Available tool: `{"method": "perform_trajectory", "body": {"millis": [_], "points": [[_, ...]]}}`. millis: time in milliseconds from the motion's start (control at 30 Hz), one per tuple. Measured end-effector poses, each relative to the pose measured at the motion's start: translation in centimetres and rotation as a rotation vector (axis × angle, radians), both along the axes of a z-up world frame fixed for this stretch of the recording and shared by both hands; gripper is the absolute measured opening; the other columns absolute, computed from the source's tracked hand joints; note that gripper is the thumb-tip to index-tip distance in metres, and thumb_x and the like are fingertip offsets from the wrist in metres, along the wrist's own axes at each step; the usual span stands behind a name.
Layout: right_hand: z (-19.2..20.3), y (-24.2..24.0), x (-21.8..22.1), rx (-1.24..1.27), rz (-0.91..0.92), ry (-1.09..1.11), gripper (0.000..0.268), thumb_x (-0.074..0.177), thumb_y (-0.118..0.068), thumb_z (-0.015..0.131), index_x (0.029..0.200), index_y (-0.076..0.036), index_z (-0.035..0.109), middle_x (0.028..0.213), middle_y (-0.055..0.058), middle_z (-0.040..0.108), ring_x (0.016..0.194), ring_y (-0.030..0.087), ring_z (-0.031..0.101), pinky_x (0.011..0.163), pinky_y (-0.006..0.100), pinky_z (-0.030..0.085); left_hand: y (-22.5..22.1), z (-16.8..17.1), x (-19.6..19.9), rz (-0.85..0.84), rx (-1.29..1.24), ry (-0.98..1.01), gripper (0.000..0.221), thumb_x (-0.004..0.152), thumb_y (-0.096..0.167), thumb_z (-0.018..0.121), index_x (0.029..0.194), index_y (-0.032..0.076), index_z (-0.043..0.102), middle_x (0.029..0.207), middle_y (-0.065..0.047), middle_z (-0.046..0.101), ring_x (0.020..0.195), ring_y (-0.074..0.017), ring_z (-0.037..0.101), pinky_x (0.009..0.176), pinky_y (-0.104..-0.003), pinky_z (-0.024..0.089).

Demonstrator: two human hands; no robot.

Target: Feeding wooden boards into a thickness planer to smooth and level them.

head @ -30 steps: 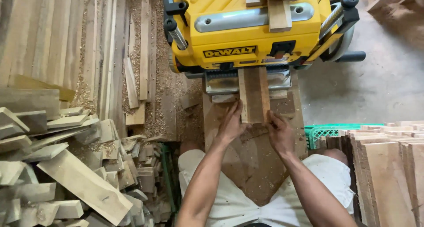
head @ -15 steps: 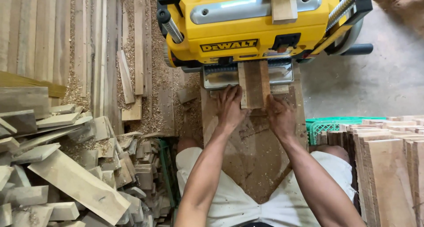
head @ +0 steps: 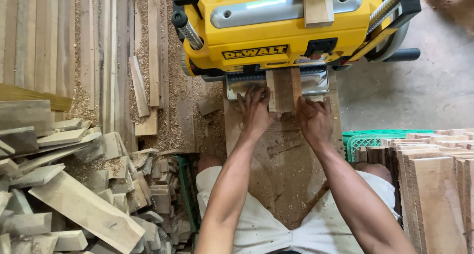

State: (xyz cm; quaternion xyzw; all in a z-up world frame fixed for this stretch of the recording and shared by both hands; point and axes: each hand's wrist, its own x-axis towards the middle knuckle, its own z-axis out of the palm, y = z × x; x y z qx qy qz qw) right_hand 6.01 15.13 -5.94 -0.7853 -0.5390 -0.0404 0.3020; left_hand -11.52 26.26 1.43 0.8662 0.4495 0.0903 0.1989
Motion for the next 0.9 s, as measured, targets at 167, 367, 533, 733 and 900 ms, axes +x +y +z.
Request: {"method": "perform_trajectory", "body": {"millis": [167,367,533,733,900], "points": [[1.4,0.7,0.3,-0.043,-0.010,-0.194,0.031,0.096,-0.037,0.069,0.124,-0.028,0.079,0.107,0.000,0.077,0.111,0.025,0.066,0.090,0.039,0.050,1.5,-1.6,0.7,0.015,0.017,0.024,0.084,0.079,0.040,0.088,0.148,0.008,0.052,0.143,-0.012,0.049,0.144,-0.0344,0.030,0.121,-0.068,0.011],[3.8,2.4,-0.1,-0.058,0.006,-0.360,0.033,0.097,-0.032,0.063,0.124,-0.024,0.078,0.100,0.002,0.075,0.105,0.026,0.067,0.093,0.043,0.049,1.9,-4.5,1.6,0.134,0.063,-0.074,0.082,0.076,0.043,0.089,0.145,0.013,0.057,0.130,-0.008,0.052,0.129,-0.0311,0.041,0.111,-0.062,0.026],[3.4,3.6,0.6,-0.065,0.030,-0.331,0.032,0.100,-0.032,0.062,0.128,-0.025,0.077,0.108,0.002,0.074,0.109,0.028,0.067,0.096,0.048,0.047,1.3,-4.5,1.4,0.212,0.086,-0.127,0.062,0.084,0.042,0.084,0.136,0.016,0.066,0.127,-0.006,0.054,0.128,-0.0284,0.043,0.108,-0.059,0.031],[4.1,4.7,0.8,-0.142,-0.034,-0.120,0.027,0.105,-0.034,0.060,0.115,-0.020,0.081,0.102,0.003,0.072,0.106,0.030,0.066,0.093,0.048,0.048,2.3,-5.6,1.3,0.177,0.108,-0.231,0.037,0.098,0.036,0.070,0.128,0.015,0.071,0.120,-0.007,0.057,0.122,-0.0299,0.049,0.108,-0.060,0.032],[3.2,6.5,1.3,-0.108,-0.087,0.053,0.024,0.097,-0.030,0.070,0.109,-0.012,0.081,0.096,0.010,0.069,0.102,0.038,0.063,0.081,0.050,0.050,3.6,-8.8,2.6,0.282,0.222,-0.253,0.032,0.094,0.042,0.072,0.119,0.022,0.075,0.108,-0.002,0.058,0.115,-0.0263,0.052,0.103,-0.057,0.035]]}}
